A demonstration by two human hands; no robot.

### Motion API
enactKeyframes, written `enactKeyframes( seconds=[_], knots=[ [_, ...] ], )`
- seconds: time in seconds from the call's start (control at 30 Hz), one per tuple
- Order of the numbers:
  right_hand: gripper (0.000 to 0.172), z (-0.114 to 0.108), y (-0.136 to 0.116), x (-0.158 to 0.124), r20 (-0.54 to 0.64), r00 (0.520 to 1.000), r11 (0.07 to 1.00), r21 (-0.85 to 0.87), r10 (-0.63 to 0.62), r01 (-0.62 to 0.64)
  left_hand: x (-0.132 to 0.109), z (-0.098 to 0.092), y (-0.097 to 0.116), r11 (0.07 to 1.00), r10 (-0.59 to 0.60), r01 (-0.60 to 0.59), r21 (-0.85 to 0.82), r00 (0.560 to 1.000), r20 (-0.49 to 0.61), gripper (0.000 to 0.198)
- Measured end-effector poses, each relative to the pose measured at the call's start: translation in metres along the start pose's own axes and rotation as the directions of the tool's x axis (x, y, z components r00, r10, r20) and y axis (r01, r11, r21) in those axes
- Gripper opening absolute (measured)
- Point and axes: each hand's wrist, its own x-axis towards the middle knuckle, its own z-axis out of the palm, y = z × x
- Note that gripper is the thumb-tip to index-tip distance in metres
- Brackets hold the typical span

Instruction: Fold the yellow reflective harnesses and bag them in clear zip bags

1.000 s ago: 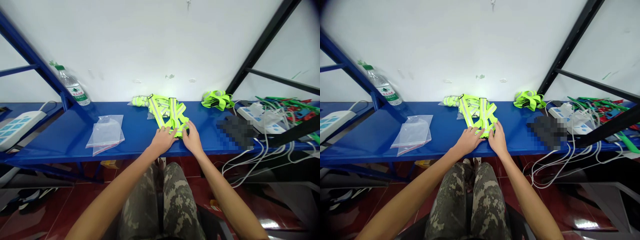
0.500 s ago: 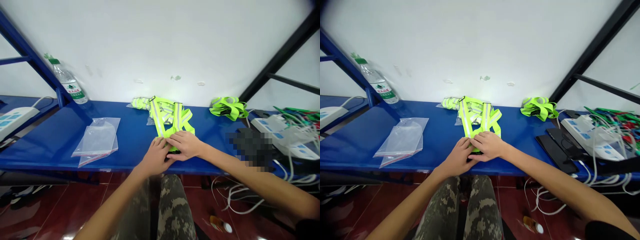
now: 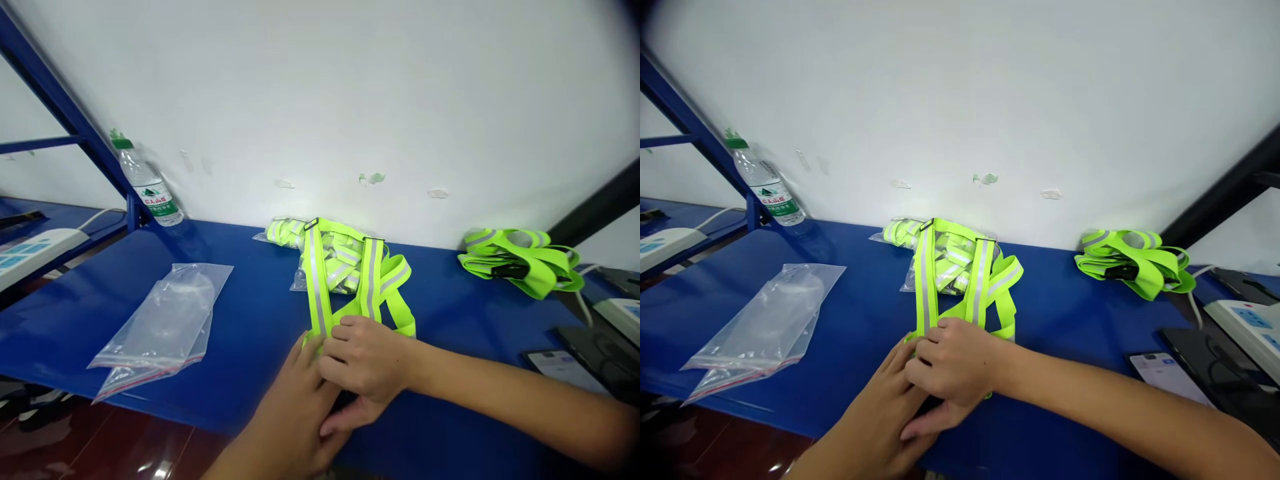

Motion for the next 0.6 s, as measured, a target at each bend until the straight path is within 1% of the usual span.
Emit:
enactKeyframes(
  seconds=[0.1, 0.23, 0.3, 0.4, 0.47, 0.5, 0.53, 0.6],
  knots=[
    [0.064, -0.001, 0.0, 0.001, -0.003, 1.0, 1.0, 0.003, 0.005, -0.005, 0.001, -0.001, 0.0, 1.0, -0.022, 0.022, -0.018, 1.0, -0.006, 0.059],
    [0.064, -0.008, -0.004, 0.0, 0.11, 0.994, 0.998, -0.06, 0.028, -0.022, 0.001, -0.002, 0.0, 0.998, -0.051, 0.052, -0.037, 0.998, 0.038, 0.049],
    [0.063, -0.014, -0.011, -0.004, 0.152, 0.984, 0.992, -0.101, 0.097, -0.082, 0.001, -0.002, 0.001, 0.997, -0.077, 0.077, -0.001, 0.996, 0.05, 0.046],
    [0.055, -0.026, -0.033, -0.014, 0.135, 0.958, 0.958, -0.169, 0.255, -0.231, 0.0, -0.003, 0.005, 0.992, -0.101, 0.097, 0.085, 0.994, 0.038, 0.049],
    [0.041, -0.034, -0.054, -0.021, 0.085, 0.923, 0.905, -0.246, 0.375, -0.346, -0.001, -0.002, 0.009, 0.984, -0.12, 0.117, 0.131, 0.993, 0.016, 0.051],
    [0.034, -0.037, -0.065, -0.024, 0.06, 0.893, 0.863, -0.295, 0.446, -0.411, -0.001, -0.002, 0.01, 0.98, -0.131, 0.129, 0.149, 0.991, 0.001, 0.051],
    [0.029, -0.039, -0.076, -0.028, 0.04, 0.853, 0.811, -0.337, 0.52, -0.478, -0.002, -0.002, 0.012, 0.976, -0.141, 0.141, 0.164, 0.99, -0.012, 0.051],
    [0.027, -0.041, -0.095, -0.033, 0.028, 0.762, 0.717, -0.363, 0.647, -0.595, -0.003, -0.001, 0.013, 0.971, -0.148, 0.15, 0.185, 0.989, -0.022, 0.051]
  ],
)
